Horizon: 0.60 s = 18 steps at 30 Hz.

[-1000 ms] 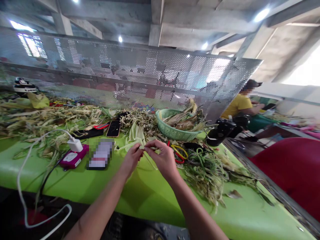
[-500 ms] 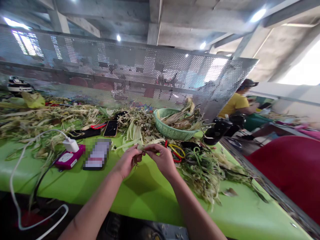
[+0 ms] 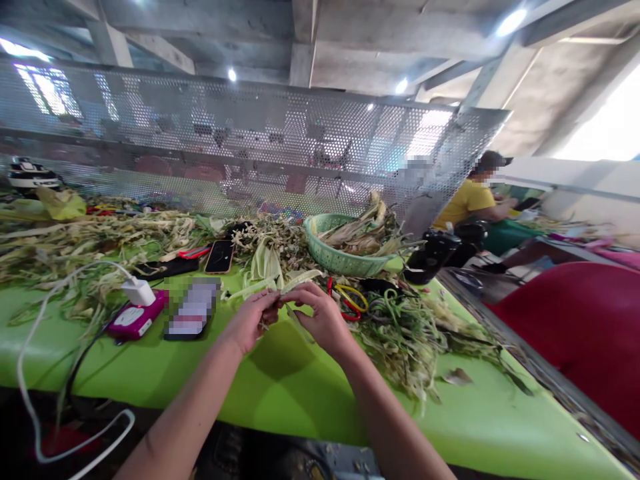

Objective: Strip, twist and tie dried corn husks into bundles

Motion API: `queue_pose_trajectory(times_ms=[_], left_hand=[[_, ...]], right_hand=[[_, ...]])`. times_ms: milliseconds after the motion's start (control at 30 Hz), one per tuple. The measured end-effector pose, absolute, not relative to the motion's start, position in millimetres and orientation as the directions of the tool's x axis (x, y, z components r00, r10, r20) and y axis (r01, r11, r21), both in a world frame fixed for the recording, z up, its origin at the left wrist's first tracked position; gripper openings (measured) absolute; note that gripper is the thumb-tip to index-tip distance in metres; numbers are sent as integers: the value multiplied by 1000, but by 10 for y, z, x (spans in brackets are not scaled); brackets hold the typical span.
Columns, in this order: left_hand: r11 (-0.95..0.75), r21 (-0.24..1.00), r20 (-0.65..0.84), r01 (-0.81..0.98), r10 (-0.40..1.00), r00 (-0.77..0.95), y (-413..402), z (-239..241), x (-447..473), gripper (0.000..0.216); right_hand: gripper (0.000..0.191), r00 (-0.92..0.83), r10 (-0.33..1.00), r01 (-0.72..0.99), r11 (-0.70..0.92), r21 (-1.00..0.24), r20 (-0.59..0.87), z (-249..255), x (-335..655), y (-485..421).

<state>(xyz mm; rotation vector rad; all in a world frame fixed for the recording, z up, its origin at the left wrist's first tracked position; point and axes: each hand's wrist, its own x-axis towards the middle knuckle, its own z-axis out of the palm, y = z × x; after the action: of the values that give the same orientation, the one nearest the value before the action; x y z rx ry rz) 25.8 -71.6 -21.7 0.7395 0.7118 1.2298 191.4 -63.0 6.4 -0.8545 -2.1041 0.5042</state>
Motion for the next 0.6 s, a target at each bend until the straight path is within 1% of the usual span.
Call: queue_pose_trajectory(times_ms=[67, 133, 233, 333, 400, 467, 533, 600], left_hand=[[156, 820, -68, -550, 982, 178, -713, -227, 263, 27], [109, 866, -48, -488, 989, 137, -712, -240, 269, 24], [2, 965, 10, -261, 999, 46, -728, -239, 272, 21], [-79, 996, 80, -43, 997, 22, -760, -205, 270, 21], [-126, 992, 125, 18, 991, 53, -779, -178, 276, 21], [-169, 986, 167, 13, 982, 88, -791, -159, 289, 18], [-197, 980, 197, -17, 973, 121, -801, -148, 305, 17], [-198, 980, 199, -24, 969, 145, -812, -143, 319, 18]], right_hand=[[26, -448, 707, 440, 707, -553, 548, 75, 1910, -642], [20, -420, 698, 481, 713, -510, 580, 93, 1904, -663], [15, -392, 679, 558, 712, -426, 621, 125, 1903, -699], [20, -397, 689, 603, 694, -393, 607, 141, 1906, -724], [22, -388, 703, 595, 685, -421, 596, 129, 1897, -722], [17, -348, 723, 580, 666, -469, 597, 95, 1878, -702], [13, -262, 759, 576, 618, -535, 596, 42, 1856, -668], [13, -155, 801, 566, 551, -613, 578, -24, 1839, -626]])
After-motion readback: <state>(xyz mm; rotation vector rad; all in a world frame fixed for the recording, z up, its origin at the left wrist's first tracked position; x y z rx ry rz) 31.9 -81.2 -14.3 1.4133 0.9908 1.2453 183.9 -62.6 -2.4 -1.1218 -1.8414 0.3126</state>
